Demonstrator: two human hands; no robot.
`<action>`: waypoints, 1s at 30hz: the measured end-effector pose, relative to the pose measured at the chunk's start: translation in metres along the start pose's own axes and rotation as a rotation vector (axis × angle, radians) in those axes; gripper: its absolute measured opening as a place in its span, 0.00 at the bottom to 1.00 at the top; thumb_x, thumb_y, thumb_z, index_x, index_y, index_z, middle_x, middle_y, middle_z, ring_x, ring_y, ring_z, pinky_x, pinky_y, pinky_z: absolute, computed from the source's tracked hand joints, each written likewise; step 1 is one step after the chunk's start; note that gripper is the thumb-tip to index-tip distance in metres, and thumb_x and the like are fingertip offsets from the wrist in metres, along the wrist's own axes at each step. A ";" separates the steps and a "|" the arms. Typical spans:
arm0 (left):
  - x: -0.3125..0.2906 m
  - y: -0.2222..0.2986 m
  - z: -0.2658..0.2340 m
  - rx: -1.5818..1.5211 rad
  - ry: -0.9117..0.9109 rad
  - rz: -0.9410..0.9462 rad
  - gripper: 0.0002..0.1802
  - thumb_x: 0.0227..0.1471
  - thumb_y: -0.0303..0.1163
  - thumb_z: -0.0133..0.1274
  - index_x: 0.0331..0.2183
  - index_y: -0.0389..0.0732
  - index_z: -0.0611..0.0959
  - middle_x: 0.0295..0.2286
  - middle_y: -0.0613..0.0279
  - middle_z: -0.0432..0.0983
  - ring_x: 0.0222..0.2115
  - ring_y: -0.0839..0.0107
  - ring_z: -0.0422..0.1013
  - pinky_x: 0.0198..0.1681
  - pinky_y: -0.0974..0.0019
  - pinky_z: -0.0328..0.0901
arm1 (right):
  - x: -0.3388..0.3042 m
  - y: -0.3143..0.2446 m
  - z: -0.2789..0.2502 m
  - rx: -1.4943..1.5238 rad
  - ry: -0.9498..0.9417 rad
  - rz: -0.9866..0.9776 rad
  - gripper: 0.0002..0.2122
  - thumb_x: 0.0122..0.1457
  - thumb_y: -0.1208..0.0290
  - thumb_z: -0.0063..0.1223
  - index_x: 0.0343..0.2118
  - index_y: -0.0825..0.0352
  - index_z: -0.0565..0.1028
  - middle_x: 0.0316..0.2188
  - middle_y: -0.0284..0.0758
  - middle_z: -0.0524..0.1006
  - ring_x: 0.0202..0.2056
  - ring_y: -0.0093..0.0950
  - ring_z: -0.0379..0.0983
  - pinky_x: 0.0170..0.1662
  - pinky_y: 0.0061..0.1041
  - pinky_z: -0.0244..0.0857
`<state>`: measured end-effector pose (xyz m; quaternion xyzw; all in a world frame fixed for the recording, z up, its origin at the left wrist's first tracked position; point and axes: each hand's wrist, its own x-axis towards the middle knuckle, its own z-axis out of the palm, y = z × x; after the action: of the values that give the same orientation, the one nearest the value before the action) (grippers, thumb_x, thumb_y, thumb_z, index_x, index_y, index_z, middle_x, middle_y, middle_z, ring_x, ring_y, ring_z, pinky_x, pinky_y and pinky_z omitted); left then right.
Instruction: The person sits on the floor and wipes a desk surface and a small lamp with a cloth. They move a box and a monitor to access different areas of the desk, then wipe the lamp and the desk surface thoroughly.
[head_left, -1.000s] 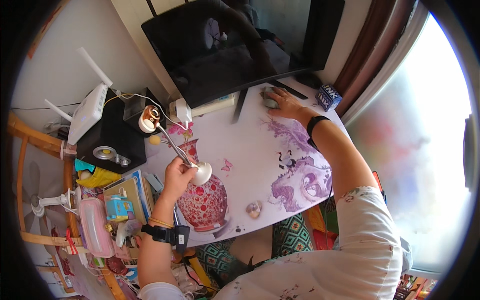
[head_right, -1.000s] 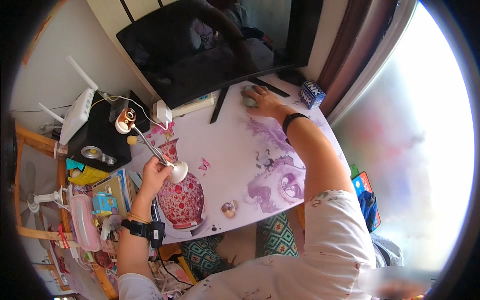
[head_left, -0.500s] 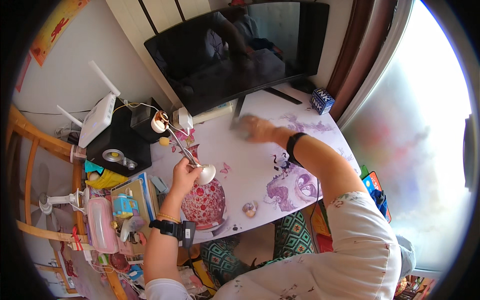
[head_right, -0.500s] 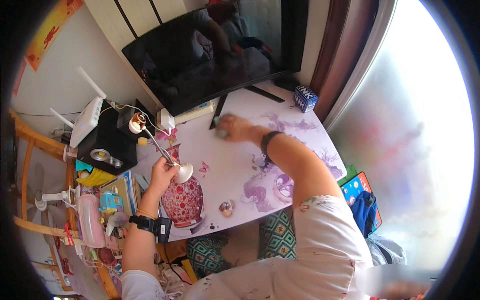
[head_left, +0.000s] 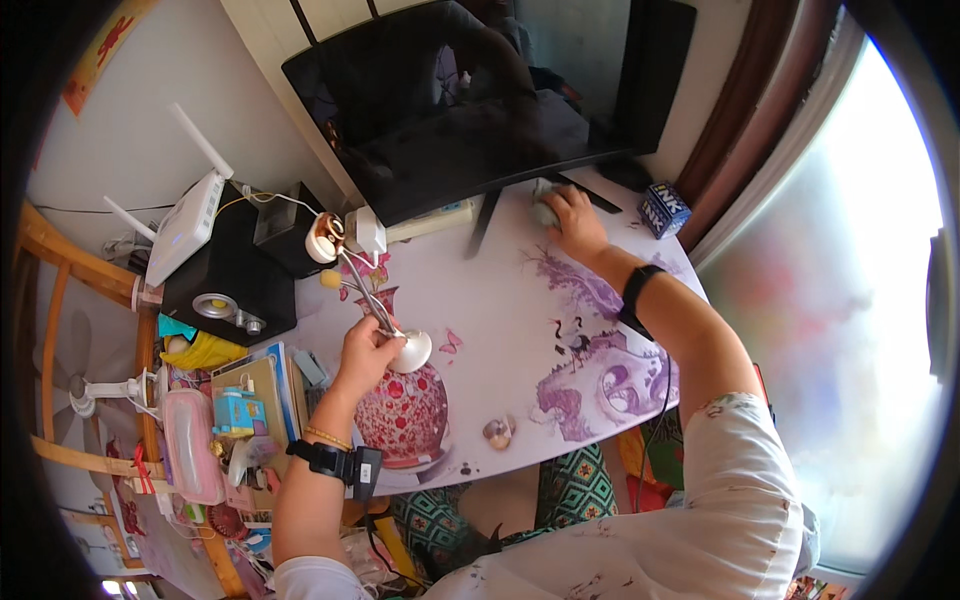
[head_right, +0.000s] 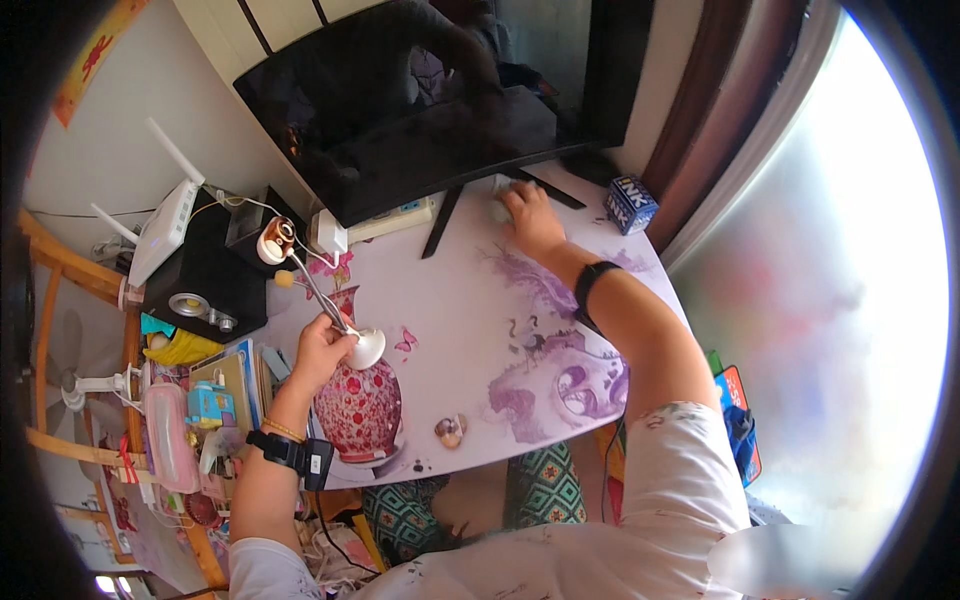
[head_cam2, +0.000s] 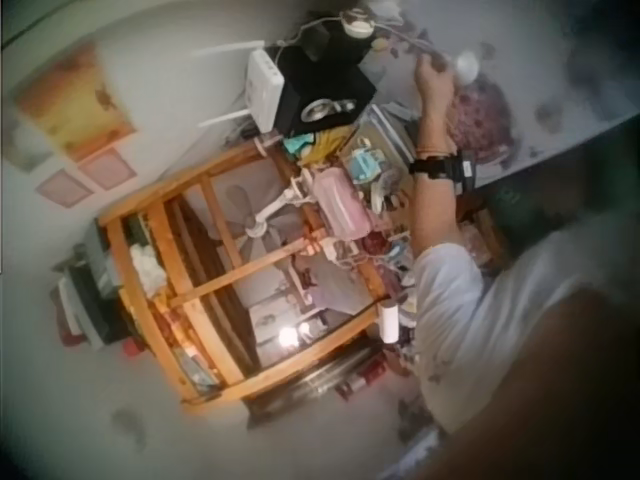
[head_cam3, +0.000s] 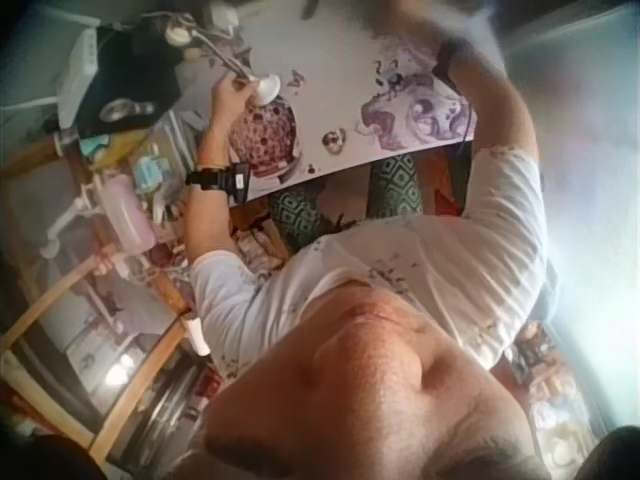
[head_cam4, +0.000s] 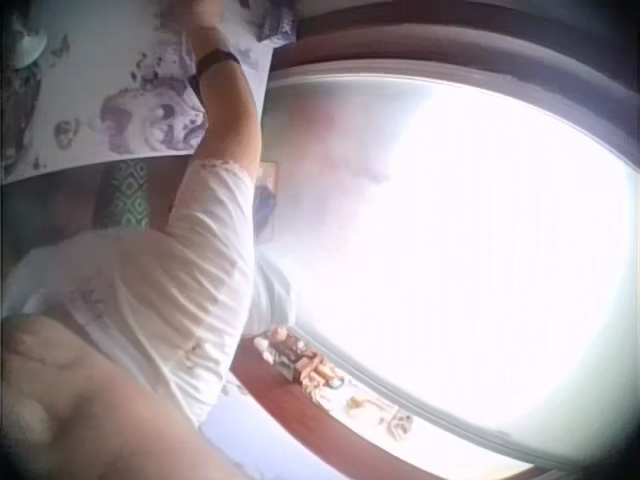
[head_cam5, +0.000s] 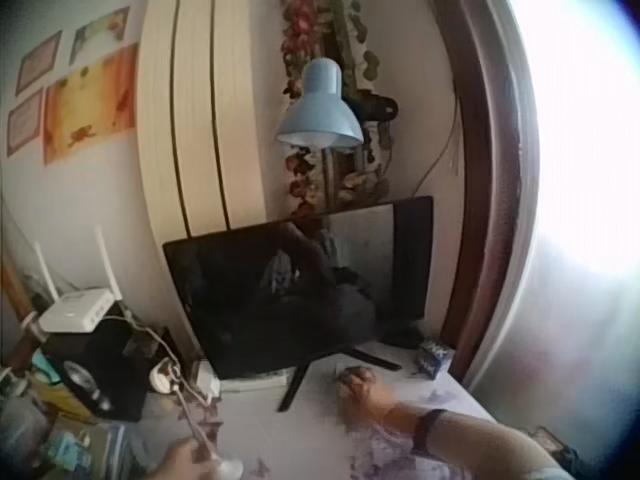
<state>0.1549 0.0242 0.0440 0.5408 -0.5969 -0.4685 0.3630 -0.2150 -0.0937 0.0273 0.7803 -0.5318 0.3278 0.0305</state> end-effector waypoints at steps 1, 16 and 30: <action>0.003 -0.002 0.002 0.018 -0.013 0.016 0.11 0.42 0.19 0.54 0.32 0.37 0.74 0.21 0.68 0.71 0.19 0.81 0.66 0.21 0.76 0.62 | 0.016 0.010 0.012 -0.058 -0.053 0.067 0.22 0.42 0.72 0.55 0.45 0.62 0.69 0.46 0.44 0.66 0.48 0.43 0.61 0.50 0.34 0.59; 0.010 -0.003 0.000 0.058 -0.027 0.063 0.11 0.42 0.17 0.52 0.32 0.37 0.73 0.22 0.68 0.70 0.19 0.82 0.66 0.22 0.77 0.61 | -0.004 -0.062 0.044 0.157 -0.477 -0.313 0.24 0.38 0.69 0.56 0.44 0.59 0.71 0.47 0.39 0.67 0.51 0.38 0.60 0.54 0.34 0.55; 0.027 0.000 0.022 0.004 0.016 0.054 0.10 0.42 0.19 0.54 0.32 0.36 0.73 0.22 0.67 0.71 0.19 0.80 0.67 0.21 0.76 0.62 | 0.026 0.001 -0.007 -0.082 -0.281 -0.301 0.23 0.38 0.74 0.57 0.43 0.60 0.72 0.46 0.39 0.67 0.49 0.40 0.60 0.53 0.31 0.56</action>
<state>0.1305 0.0011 0.0355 0.5289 -0.6093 -0.4529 0.3794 -0.2135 -0.1125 0.0473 0.8872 -0.4210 0.1853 0.0365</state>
